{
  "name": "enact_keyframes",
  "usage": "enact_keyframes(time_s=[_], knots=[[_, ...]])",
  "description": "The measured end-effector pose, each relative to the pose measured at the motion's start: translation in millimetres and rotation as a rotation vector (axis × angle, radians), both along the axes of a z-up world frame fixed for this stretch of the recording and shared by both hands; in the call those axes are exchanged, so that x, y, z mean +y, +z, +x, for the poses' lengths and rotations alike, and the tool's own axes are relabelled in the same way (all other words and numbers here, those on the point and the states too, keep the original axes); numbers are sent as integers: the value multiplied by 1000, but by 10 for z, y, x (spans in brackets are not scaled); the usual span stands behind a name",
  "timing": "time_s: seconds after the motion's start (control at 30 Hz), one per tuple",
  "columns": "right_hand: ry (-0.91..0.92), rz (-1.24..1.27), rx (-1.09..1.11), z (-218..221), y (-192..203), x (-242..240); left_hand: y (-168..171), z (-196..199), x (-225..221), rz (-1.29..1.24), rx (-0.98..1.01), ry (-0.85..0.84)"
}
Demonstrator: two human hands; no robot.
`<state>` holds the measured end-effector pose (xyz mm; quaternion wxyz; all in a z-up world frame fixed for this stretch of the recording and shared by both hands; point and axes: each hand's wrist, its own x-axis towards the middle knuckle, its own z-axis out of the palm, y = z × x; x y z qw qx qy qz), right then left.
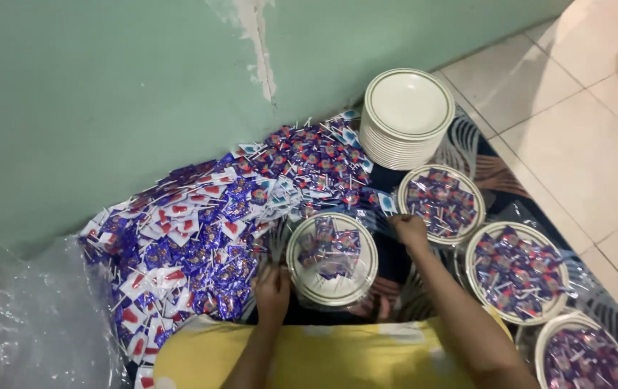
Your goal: Packing small sachets onto plastic-wrapped plates on the floor
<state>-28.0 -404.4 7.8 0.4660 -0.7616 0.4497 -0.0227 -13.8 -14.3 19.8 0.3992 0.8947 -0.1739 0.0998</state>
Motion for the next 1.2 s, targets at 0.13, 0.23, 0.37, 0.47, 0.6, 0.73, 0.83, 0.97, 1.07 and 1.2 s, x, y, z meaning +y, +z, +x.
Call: enact_keyframes(time_s=[0.13, 0.23, 0.37, 0.47, 0.6, 0.73, 0.83, 0.97, 1.07, 1.2], knots=[[-72, 192, -120, -341, 300, 452, 465, -68, -430, -230, 244, -9], [-73, 289, -152, -603, 606, 996, 656, -165, -749, -298, 339, -163], [104, 177, -196, -1040, 462, 1571, 347, -421, -819, -349, 564, -237], [187, 160, -239, -1121, 329, 1775, 50, -459, -732, -394, 680, -198], [193, 307, -297, -1266, 141, 1723, 284, -563, -436, -214, 687, -47], [298, 344, -157, -1413, 393, 1723, 180, -535, -32, -194, 736, 40], [465, 316, -24, -1407, 837, 1859, -121, -497, 262, -211, 597, 55], [456, 191, 48, -1263, 515, 1806, -249, -479, 294, -369, 578, 120], [439, 119, 79, -1145, 28, 1764, -306, -501, 270, -327, 613, 127], [441, -77, 79, -898, -47, 1875, -426, -455, 303, -282, 680, 125]])
